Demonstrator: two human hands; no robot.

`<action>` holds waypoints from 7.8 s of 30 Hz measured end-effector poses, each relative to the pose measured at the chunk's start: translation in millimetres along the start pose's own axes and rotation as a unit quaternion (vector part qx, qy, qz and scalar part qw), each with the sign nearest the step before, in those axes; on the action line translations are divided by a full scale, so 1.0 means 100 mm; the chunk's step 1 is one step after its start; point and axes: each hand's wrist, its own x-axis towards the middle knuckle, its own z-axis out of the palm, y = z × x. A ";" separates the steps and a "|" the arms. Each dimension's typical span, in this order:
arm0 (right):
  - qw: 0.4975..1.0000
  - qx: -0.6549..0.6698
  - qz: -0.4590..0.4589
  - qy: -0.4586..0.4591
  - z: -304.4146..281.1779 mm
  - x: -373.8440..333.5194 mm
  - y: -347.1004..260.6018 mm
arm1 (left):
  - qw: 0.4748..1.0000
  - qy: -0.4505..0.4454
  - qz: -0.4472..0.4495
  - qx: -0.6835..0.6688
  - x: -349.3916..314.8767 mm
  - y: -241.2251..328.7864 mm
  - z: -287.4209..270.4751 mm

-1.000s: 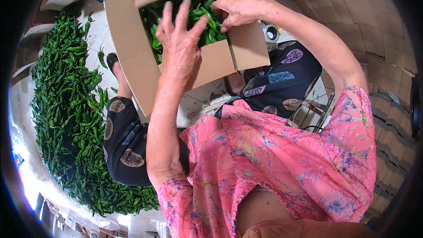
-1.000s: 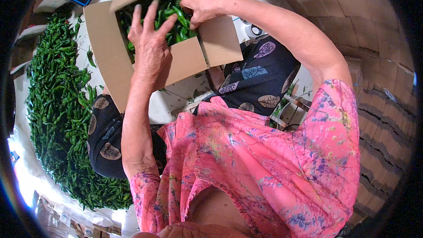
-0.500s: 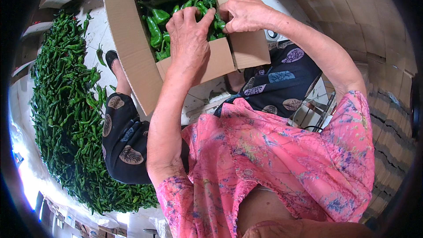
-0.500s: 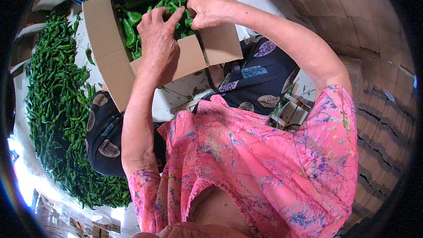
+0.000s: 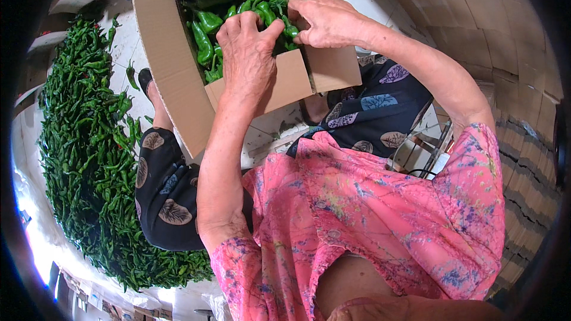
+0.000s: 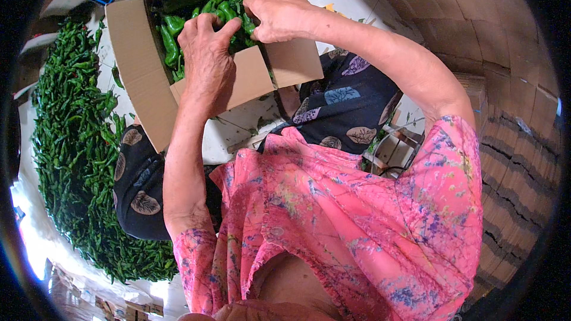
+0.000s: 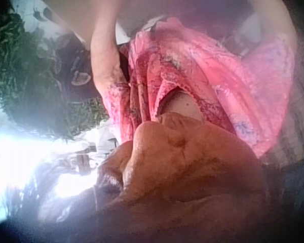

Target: The person picks up handfuls of green peppers from a pile on the floor, places them into a cardboard box, levels the peppers by hand, closes the box flaps, and applies tape using a handheld dispenser.

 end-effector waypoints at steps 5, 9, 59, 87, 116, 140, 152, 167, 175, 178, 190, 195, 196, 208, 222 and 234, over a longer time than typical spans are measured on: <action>0.995 -0.081 -0.041 0.035 0.07 0.13 -0.05 | 1.000 0.013 0.003 0.002 -0.02 -0.02 0.04; 0.989 -0.126 -0.066 0.030 0.06 0.17 -0.08 | 0.999 0.049 0.013 0.016 -0.03 -0.04 0.05; 0.980 0.081 -0.176 0.047 -0.16 0.67 0.03 | 0.951 0.238 -0.146 -0.130 0.04 -0.19 0.07; 0.991 -0.018 -0.098 0.095 -0.19 0.84 -0.18 | 0.994 0.048 -0.026 -0.094 0.59 -1.30 -0.12; 0.963 -0.014 -0.177 0.204 0.04 0.88 0.06 | 0.979 -0.031 -0.016 0.201 0.64 -1.07 0.06; 0.907 0.143 0.356 0.172 1.85 -0.04 3.48 | 0.983 0.005 -0.057 0.174 0.88 -0.82 0.20; 0.854 0.163 0.469 0.153 2.69 -0.25 3.07 | 0.991 -0.011 -0.067 0.117 0.91 -0.92 0.14; 0.677 0.574 0.024 0.460 0.06 -0.70 1.24 | 0.946 -0.189 -0.021 -0.264 1.48 1.03 -0.07; 0.785 0.572 -0.100 0.215 -0.63 -1.12 0.80 | 0.932 -0.141 0.019 -0.334 1.21 0.92 -0.56; 0.775 0.551 -0.100 0.291 -0.51 -1.07 0.62 | 0.920 -0.117 -0.008 -0.375 1.11 0.92 -0.84; 0.833 0.336 -0.149 0.414 -0.28 -0.71 -0.02 | 0.953 0.148 0.015 -0.264 0.89 0.69 -1.21; 0.881 0.233 -0.181 0.371 -0.48 -0.72 -0.26 | 0.859 0.098 -0.213 -0.455 0.54 0.16 -1.24; 0.879 0.212 -0.211 0.371 -0.46 -0.65 -0.35 | 0.873 0.112 -0.209 -0.425 0.40 0.01 -1.22; 0.962 -0.095 -0.181 0.180 -0.44 -0.14 -0.57 | 0.700 0.245 -0.427 -0.518 -0.77 -1.57 -0.71; 0.969 -0.137 -0.167 0.121 -0.46 0.03 -0.82 | 0.886 0.235 -0.361 -0.172 -0.79 -1.78 0.42; 0.968 -0.138 -0.168 0.122 -0.44 0.12 -0.77 | 0.926 0.095 -0.319 -0.177 -0.66 -1.68 0.70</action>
